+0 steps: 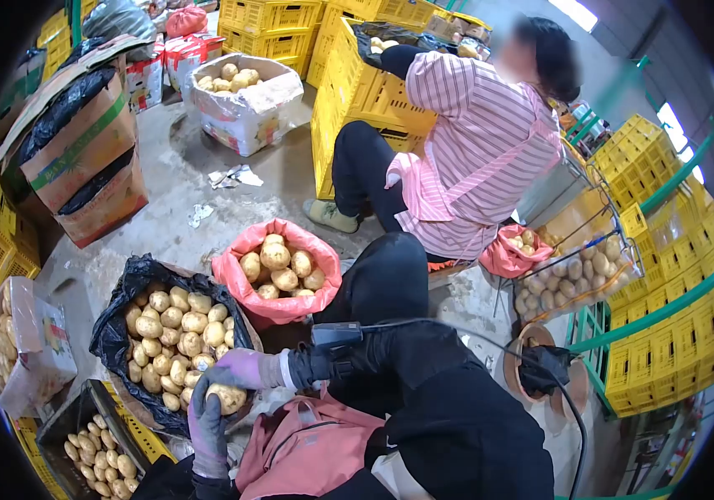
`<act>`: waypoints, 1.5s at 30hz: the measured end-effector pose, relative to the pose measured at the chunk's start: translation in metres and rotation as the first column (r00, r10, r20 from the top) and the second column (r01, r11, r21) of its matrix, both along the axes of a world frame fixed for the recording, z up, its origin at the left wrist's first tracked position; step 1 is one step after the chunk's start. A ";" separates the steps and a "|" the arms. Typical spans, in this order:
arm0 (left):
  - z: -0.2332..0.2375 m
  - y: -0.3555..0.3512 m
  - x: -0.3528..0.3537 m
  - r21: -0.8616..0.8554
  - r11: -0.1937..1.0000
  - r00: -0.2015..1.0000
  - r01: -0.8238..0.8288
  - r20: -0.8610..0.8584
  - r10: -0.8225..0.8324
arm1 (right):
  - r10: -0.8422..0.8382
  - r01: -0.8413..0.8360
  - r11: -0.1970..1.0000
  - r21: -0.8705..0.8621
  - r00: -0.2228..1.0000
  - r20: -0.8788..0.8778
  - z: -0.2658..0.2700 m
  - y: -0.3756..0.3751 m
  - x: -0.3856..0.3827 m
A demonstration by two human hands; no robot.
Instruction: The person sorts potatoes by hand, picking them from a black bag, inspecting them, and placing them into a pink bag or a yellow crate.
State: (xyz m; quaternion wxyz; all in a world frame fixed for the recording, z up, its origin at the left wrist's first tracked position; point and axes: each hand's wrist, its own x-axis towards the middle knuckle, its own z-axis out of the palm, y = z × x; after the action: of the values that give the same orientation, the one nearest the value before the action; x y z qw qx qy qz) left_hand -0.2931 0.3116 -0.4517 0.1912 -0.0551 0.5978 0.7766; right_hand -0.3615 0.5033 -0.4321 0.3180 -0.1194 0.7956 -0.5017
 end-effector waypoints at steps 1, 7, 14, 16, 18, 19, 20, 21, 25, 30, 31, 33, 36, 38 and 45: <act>0.002 0.002 0.002 0.014 1.000 1.000 -0.019 0.011 0.019 | -0.002 0.002 1.000 -0.004 1.000 -0.001 -0.017 0.001 0.001; 0.027 0.000 -0.006 0.058 0.979 0.981 -0.196 0.005 0.196 | -0.049 0.227 0.886 -0.405 0.913 0.406 0.009 -0.001 0.014; 0.024 -0.006 -0.005 0.090 0.994 0.994 -0.054 0.099 0.045 | -0.017 -0.117 0.929 -0.352 0.934 -0.356 0.005 0.002 0.011; 0.013 -0.010 -0.005 -0.020 0.998 0.998 -0.052 0.017 0.053 | -0.044 -0.068 0.941 -0.332 0.946 -0.321 -0.007 -0.003 0.017; 0.025 -0.006 -0.004 -0.393 0.916 0.958 -0.078 -0.284 -0.041 | -0.085 0.087 0.952 -0.292 0.996 0.020 0.002 -0.005 0.018; 0.022 -0.007 -0.006 -0.393 0.917 0.957 -0.072 -0.285 -0.047 | -0.091 0.093 0.952 -0.292 0.996 0.019 -0.002 -0.005 0.018; 0.021 -0.008 -0.008 -0.378 0.922 0.952 -0.085 -0.304 -0.036 | -0.110 0.141 0.929 -0.343 0.988 0.107 -0.007 -0.007 0.017; 0.021 -0.008 -0.010 -0.363 0.926 0.946 -0.099 -0.322 -0.025 | -0.123 0.191 0.901 -0.389 0.973 0.194 -0.011 -0.007 0.017; 0.010 -0.017 -0.013 -0.661 0.738 0.827 -0.135 -0.485 -0.283 | -0.107 0.209 0.899 -0.386 0.957 0.269 -0.023 -0.007 0.017; -0.003 -0.019 -0.011 -0.561 0.826 0.865 -0.045 -0.436 -0.249 | -0.176 0.177 0.913 -0.366 0.984 0.038 -0.050 -0.011 0.018; -0.011 -0.020 -0.009 -0.428 0.904 0.923 0.001 -0.347 -0.165 | -0.178 0.180 0.913 -0.366 0.983 0.037 -0.051 -0.010 0.018; 0.012 -0.007 -0.008 -0.185 0.982 0.993 -0.024 -0.115 0.003 | -0.154 0.149 0.940 -0.306 0.988 0.007 -0.050 -0.009 0.020; 0.021 -0.001 -0.008 -0.022 0.996 0.991 -0.086 0.096 0.088 | -0.112 0.118 0.930 -0.347 0.993 0.038 -0.045 -0.006 0.019; 0.021 -0.001 -0.007 -0.095 0.994 0.998 -0.059 0.031 0.062 | -0.101 0.125 0.933 -0.337 0.991 0.090 -0.039 -0.004 0.019; 0.019 0.002 -0.006 -0.038 0.996 0.995 -0.075 0.063 0.077 | -0.112 0.150 0.928 -0.341 0.985 0.129 -0.046 -0.006 0.023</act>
State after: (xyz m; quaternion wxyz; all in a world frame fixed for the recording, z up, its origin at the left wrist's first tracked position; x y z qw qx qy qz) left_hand -0.2995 0.3137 -0.4326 0.1796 -0.1063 0.6025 0.7703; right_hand -0.3385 0.4973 -0.4786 0.2994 -0.0934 0.6818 -0.6609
